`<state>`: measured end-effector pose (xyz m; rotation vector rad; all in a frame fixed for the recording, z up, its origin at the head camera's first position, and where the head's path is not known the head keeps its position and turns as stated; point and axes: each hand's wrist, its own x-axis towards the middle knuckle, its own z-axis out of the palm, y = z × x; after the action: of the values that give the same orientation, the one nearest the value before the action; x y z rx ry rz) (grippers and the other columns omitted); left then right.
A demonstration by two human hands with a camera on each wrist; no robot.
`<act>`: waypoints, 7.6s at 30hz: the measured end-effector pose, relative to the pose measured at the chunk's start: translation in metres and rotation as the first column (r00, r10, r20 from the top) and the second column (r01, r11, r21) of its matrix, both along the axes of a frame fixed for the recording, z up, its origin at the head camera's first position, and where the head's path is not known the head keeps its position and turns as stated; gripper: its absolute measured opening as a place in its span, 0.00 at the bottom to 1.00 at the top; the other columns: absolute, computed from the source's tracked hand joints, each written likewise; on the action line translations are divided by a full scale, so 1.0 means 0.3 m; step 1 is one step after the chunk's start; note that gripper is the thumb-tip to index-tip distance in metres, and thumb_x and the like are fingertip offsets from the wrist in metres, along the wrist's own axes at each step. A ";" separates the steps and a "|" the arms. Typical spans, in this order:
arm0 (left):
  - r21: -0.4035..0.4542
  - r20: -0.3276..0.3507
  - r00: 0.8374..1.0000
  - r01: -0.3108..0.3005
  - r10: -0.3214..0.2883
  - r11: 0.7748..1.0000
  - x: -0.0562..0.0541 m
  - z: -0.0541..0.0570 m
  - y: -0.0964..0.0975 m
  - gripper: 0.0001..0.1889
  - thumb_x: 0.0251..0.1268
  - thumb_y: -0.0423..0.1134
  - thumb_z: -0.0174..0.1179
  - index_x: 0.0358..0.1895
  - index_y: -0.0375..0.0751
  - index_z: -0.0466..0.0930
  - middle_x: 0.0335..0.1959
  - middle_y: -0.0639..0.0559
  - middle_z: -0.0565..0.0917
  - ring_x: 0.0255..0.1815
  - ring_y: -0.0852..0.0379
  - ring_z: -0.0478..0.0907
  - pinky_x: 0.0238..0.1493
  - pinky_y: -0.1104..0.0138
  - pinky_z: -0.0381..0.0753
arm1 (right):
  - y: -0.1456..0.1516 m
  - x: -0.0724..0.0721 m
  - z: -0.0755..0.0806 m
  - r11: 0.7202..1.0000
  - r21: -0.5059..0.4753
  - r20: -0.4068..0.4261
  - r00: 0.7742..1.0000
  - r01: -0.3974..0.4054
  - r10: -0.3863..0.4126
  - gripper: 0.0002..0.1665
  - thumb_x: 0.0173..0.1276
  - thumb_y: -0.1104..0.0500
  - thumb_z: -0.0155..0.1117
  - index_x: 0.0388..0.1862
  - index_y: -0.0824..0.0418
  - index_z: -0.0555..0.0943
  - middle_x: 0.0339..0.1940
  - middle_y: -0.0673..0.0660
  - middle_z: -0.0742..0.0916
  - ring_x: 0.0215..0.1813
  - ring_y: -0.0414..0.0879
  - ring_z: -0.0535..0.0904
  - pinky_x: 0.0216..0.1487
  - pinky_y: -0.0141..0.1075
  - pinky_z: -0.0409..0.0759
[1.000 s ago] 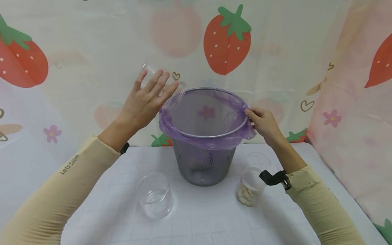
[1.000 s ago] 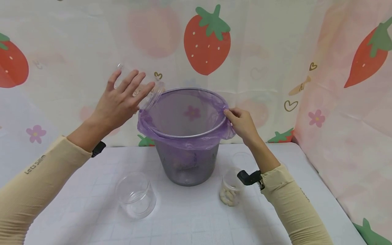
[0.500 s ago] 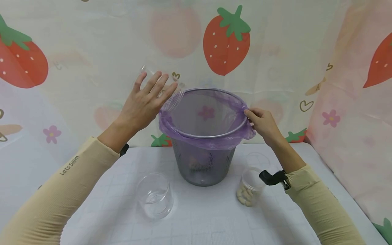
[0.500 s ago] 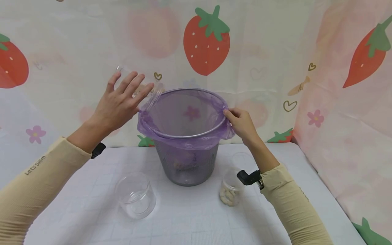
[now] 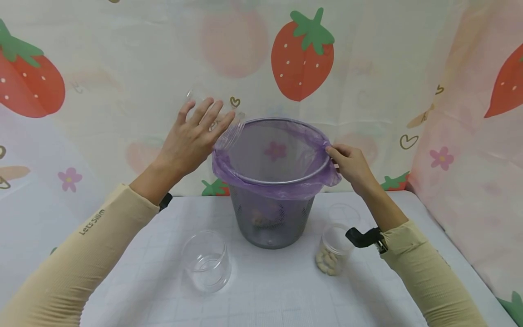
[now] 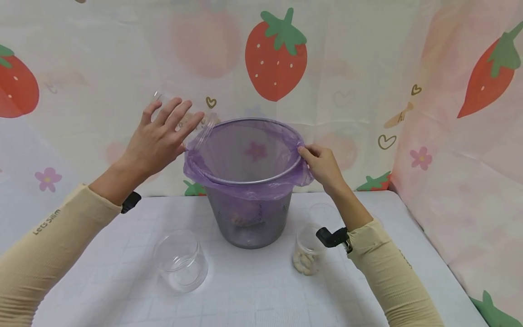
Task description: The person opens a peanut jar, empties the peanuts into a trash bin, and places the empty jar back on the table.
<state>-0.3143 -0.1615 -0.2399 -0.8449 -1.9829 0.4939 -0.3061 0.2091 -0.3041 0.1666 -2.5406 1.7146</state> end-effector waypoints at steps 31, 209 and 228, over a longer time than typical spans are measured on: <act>0.157 0.057 0.998 0.021 -0.030 0.987 0.031 0.002 -0.008 0.49 0.36 0.48 0.82 0.68 0.46 0.67 0.66 0.38 0.72 0.67 0.40 0.67 0.59 0.45 0.68 | 0.015 0.002 -0.006 1.000 -0.018 -0.020 1.000 -0.001 0.001 0.29 0.76 0.48 0.52 0.62 0.70 0.74 0.33 0.35 0.80 0.41 0.32 0.77 0.44 0.23 0.78; 0.777 0.548 0.363 -0.555 -0.754 0.297 0.480 -0.769 0.242 0.49 0.36 0.43 0.81 0.68 0.44 0.65 0.64 0.47 0.75 0.67 0.44 0.71 0.62 0.60 0.78 | 0.013 -0.008 -0.017 0.999 -0.041 -0.019 1.000 0.012 -0.013 0.30 0.76 0.46 0.51 0.61 0.70 0.74 0.35 0.37 0.81 0.42 0.32 0.78 0.44 0.23 0.78; 0.761 0.560 0.325 -0.567 -0.762 0.317 0.474 -0.823 0.257 0.48 0.41 0.42 0.79 0.69 0.39 0.61 0.67 0.40 0.72 0.70 0.39 0.68 0.65 0.50 0.73 | 0.014 -0.009 -0.021 0.999 -0.036 -0.016 1.000 0.010 -0.011 0.30 0.76 0.46 0.51 0.61 0.69 0.75 0.37 0.39 0.81 0.43 0.33 0.78 0.45 0.23 0.78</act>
<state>-0.1722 -0.0845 -0.4867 -0.3729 -2.5061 -1.8202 -0.3088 0.2133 -0.3103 0.1643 -2.4931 1.7461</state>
